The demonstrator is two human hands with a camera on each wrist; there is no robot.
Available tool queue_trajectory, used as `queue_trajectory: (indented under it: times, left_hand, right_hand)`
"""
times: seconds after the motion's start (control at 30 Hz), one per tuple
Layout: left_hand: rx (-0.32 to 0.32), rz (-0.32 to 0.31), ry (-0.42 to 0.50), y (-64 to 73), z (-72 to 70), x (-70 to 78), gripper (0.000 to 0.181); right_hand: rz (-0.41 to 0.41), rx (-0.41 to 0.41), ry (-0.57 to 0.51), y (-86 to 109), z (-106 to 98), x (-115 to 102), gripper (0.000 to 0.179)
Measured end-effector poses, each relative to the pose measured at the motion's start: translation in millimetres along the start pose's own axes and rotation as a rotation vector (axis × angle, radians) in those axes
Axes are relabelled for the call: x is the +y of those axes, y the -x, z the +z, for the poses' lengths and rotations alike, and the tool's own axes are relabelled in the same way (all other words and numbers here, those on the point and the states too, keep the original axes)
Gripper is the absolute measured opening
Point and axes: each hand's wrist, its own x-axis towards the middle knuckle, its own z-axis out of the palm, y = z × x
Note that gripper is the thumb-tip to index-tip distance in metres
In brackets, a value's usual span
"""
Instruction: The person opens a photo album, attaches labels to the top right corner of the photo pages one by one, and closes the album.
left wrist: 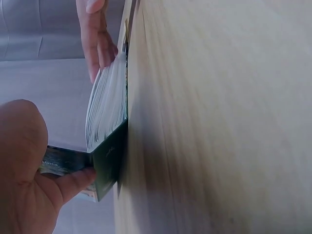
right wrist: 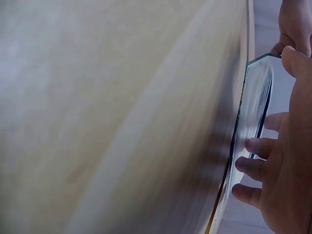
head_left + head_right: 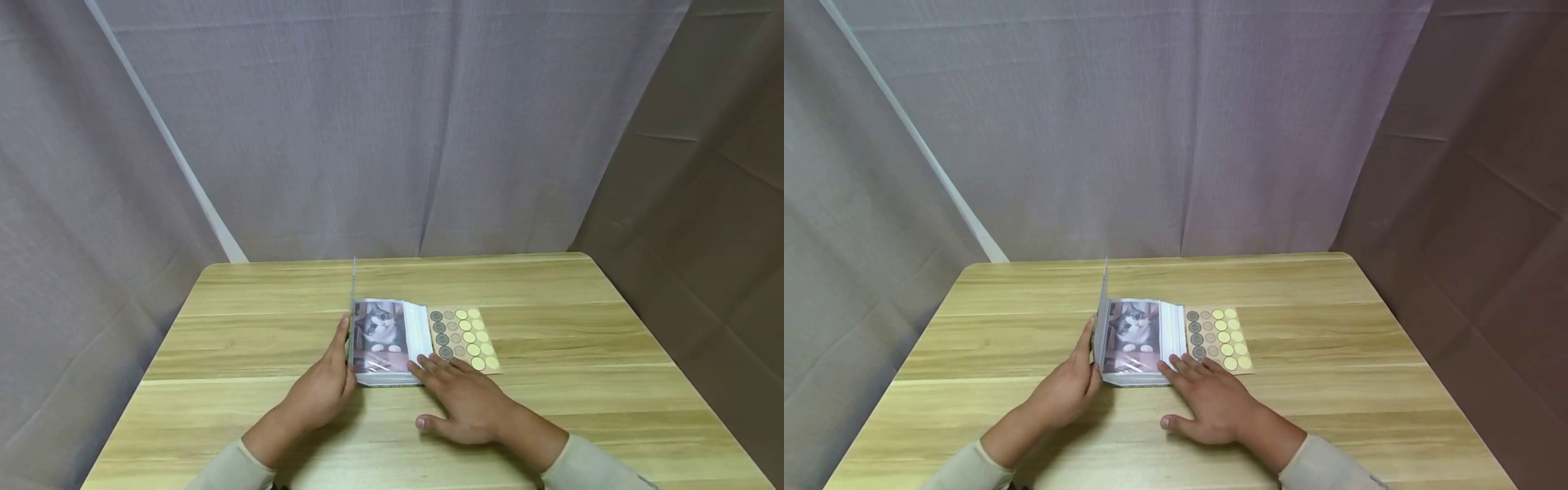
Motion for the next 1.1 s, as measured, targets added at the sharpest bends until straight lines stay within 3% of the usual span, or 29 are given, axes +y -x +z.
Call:
queue_trajectory:
  times: [0.3,0.53,0.67,0.93,1.1]
  left_hand:
    - [0.078,-0.052,-0.017,3.1,-0.9,-1.2,0.094]
    - [0.162,-0.012,-0.012,4.7,-3.8,-5.3,0.09]
    - [0.215,-0.023,-0.025,5.1,-8.7,-4.9,0.079]
    - [0.424,-0.07,-0.074,3.6,-20.5,-9.3,0.051]
    - [0.486,-0.146,-0.11,6.7,-27.7,-17.0,0.038]
  right_hand:
    - [0.003,-0.022,0.005,-2.5,0.9,-1.1,0.084]
    - [0.014,-0.047,-0.002,-3.6,2.6,-2.0,0.083]
    - [0.024,-0.055,-0.001,-4.0,3.3,-2.7,0.083]
    - [0.03,-0.059,0.0,-5.2,1.6,-5.2,0.082]
    - [0.032,-0.063,-0.002,-6.0,1.7,-6.0,0.082]
